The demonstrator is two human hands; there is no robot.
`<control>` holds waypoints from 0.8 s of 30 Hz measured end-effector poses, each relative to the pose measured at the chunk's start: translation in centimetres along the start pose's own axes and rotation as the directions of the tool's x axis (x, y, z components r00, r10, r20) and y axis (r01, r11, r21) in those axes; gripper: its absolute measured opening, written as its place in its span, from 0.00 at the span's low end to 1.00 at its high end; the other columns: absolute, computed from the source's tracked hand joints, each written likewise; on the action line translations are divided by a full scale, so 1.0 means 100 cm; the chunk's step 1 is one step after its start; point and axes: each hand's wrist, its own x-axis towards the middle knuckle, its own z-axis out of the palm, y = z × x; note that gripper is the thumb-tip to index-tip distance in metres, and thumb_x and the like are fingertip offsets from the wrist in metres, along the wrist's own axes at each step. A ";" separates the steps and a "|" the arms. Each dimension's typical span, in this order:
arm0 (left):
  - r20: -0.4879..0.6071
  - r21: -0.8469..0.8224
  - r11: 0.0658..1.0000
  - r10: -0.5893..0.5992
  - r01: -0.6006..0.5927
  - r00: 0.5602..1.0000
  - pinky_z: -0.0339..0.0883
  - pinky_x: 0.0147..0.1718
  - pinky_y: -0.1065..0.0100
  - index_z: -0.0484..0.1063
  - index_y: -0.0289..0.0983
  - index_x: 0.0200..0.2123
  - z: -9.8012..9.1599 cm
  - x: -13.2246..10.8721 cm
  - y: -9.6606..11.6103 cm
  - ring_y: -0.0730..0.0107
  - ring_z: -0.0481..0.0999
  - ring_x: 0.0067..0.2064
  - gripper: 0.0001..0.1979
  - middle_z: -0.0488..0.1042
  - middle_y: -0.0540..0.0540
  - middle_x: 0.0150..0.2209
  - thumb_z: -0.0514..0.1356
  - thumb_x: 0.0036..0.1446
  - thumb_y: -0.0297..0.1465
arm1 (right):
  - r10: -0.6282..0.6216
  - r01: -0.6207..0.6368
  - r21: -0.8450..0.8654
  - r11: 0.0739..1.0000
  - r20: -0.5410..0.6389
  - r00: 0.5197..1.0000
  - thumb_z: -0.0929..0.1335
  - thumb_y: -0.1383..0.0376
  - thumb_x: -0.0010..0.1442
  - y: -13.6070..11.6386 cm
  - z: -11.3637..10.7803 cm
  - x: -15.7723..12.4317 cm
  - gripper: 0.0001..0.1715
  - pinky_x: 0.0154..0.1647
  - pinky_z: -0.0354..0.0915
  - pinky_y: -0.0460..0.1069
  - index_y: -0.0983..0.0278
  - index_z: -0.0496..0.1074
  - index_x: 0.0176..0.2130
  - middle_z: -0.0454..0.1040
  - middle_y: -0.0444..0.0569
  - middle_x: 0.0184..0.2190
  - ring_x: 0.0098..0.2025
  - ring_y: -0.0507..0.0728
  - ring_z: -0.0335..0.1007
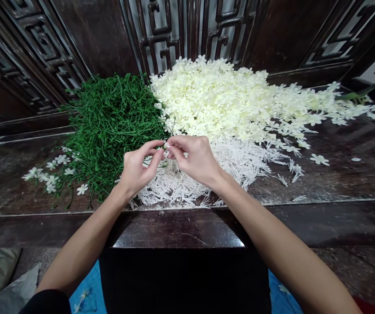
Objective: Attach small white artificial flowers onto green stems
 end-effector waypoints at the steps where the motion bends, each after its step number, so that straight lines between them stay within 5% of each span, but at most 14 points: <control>1: 0.010 0.016 1.000 0.009 -0.009 1.000 0.69 0.29 0.73 0.73 0.34 0.44 -0.001 0.000 -0.001 0.74 0.78 0.28 0.09 0.79 0.48 0.28 0.56 0.62 0.26 | 0.009 -0.009 0.008 1.000 0.003 1.000 0.66 0.72 0.60 0.000 0.000 0.000 0.10 0.30 0.78 0.51 0.63 0.79 0.35 0.80 0.45 0.27 0.29 0.54 0.79; 7: 0.005 0.047 0.998 0.033 -0.034 0.999 0.66 0.27 0.74 0.75 0.35 0.43 -0.004 0.003 -0.004 0.77 0.71 0.22 0.12 0.74 0.53 0.22 0.53 0.60 0.22 | 0.055 -0.054 0.061 0.997 -0.014 0.998 0.68 0.70 0.59 -0.003 -0.001 0.001 0.08 0.32 0.78 0.51 0.64 0.79 0.35 0.79 0.45 0.26 0.28 0.54 0.78; 14: -0.094 -0.033 0.995 0.086 -0.089 0.992 0.69 0.30 0.73 0.75 0.34 0.33 -0.002 0.006 0.000 0.76 0.75 0.27 0.05 0.79 0.49 0.27 0.59 0.59 0.27 | 0.071 -0.074 0.083 0.994 0.043 0.997 0.68 0.69 0.60 -0.004 -0.001 0.000 0.09 0.35 0.79 0.53 0.64 0.80 0.37 0.80 0.47 0.29 0.30 0.55 0.79; 20: -0.072 -0.162 0.986 -0.043 0.030 0.997 0.69 0.30 0.72 0.76 0.35 0.33 -0.004 0.007 -0.002 0.75 0.75 0.28 0.06 0.79 0.48 0.29 0.60 0.60 0.29 | 0.216 -0.251 0.253 0.934 0.159 0.963 0.74 0.62 0.56 -0.010 -0.011 0.005 0.15 0.39 0.79 0.56 0.64 0.78 0.43 0.81 0.52 0.37 0.33 0.56 0.79; 24: -0.065 -0.262 0.957 -0.143 0.121 0.988 0.68 0.28 0.71 0.76 0.35 0.32 -0.006 0.009 -0.004 0.75 0.74 0.27 0.06 0.78 0.49 0.28 0.61 0.60 0.31 | 0.240 -0.265 0.266 0.927 0.123 0.963 0.76 0.62 0.51 -0.012 -0.017 0.008 0.16 0.42 0.79 0.57 0.64 0.78 0.41 0.80 0.52 0.37 0.37 0.58 0.79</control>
